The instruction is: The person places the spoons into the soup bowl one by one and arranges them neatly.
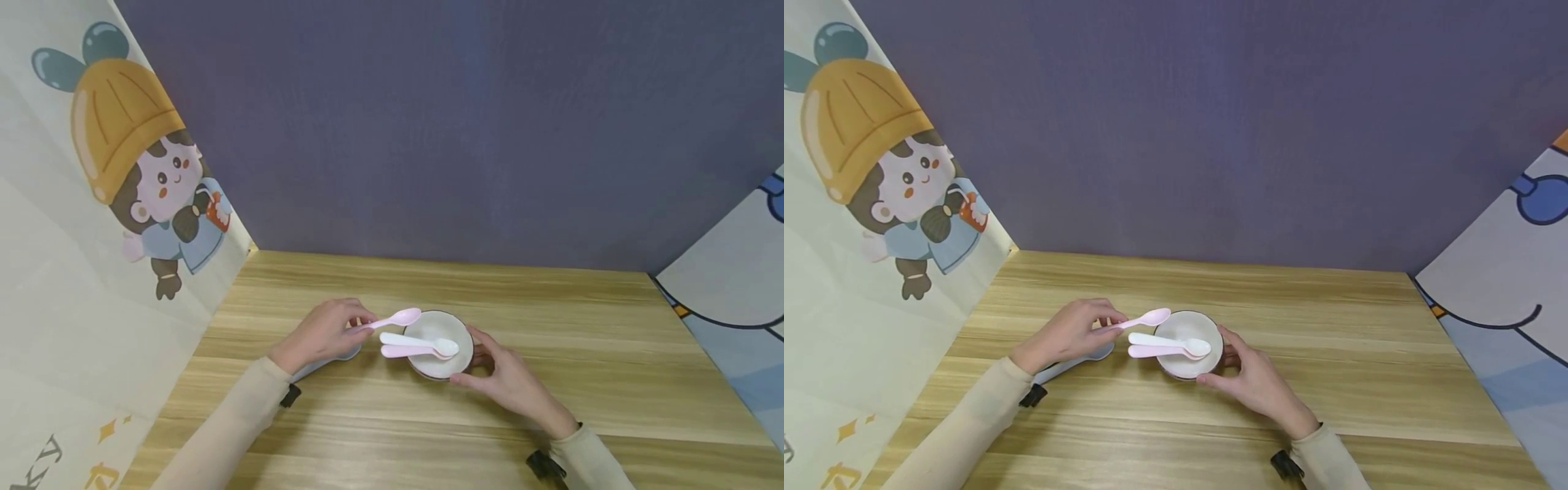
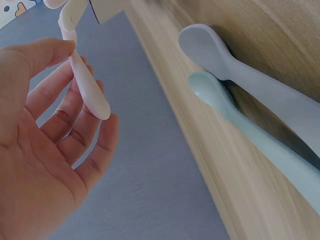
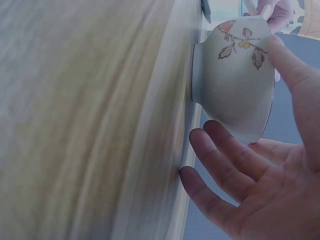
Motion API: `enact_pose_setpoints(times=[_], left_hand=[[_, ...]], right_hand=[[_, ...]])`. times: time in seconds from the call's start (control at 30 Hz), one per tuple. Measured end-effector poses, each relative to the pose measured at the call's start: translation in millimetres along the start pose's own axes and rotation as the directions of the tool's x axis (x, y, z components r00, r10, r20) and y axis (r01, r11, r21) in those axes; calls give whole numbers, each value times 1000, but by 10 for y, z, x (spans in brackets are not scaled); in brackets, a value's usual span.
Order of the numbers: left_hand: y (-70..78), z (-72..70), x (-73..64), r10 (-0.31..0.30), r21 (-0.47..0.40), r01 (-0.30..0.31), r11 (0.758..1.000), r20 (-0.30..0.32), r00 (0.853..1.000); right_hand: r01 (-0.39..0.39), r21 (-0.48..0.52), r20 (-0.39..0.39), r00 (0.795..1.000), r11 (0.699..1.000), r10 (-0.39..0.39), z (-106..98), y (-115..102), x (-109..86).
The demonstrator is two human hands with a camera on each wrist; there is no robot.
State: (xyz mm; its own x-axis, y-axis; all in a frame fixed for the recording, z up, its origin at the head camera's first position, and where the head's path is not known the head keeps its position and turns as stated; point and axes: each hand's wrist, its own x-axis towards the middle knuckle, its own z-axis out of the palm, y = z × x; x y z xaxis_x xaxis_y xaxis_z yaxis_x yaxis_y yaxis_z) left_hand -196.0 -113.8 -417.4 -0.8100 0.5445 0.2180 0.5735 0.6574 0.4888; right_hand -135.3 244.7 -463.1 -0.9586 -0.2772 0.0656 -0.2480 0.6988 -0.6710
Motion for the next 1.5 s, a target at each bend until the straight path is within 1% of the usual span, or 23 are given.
enact_pose_setpoints(times=[0.3, 0.57, 0.77, 0.97, 1.2, 1.5], left_hand=[[27, 10, 31, -3, 3, 3, 1000, -3, 1000], [64, 33, 62, -14, -18, 14, 1000, 14, 1000], [81, 66, 85, -8, -17, 8, 1000, 17, 1000], [77, 88, 91, 6, -19, -6, 1000, 21, 1000], [95, 65, 102, -10, -22, 11, 1000, 27, 1000], [114, 79, 113, 5, -25, -4, 1000, 34, 999]], right_hand=[[12, 3, 2, 1000, 1000, -12, -13, 4, -4], [19, 45, 9, 1000, 999, -20, -25, 3, 5], [17, 39, 17, 1000, 999, -18, -27, -3, 1], [-1, 36, 26, 1000, 999, 0, -19, -8, 8], [9, 31, 20, 1000, 999, -10, -29, -14, 0], [2, 23, 24, 1000, 1000, -2, -41, -29, 0]])
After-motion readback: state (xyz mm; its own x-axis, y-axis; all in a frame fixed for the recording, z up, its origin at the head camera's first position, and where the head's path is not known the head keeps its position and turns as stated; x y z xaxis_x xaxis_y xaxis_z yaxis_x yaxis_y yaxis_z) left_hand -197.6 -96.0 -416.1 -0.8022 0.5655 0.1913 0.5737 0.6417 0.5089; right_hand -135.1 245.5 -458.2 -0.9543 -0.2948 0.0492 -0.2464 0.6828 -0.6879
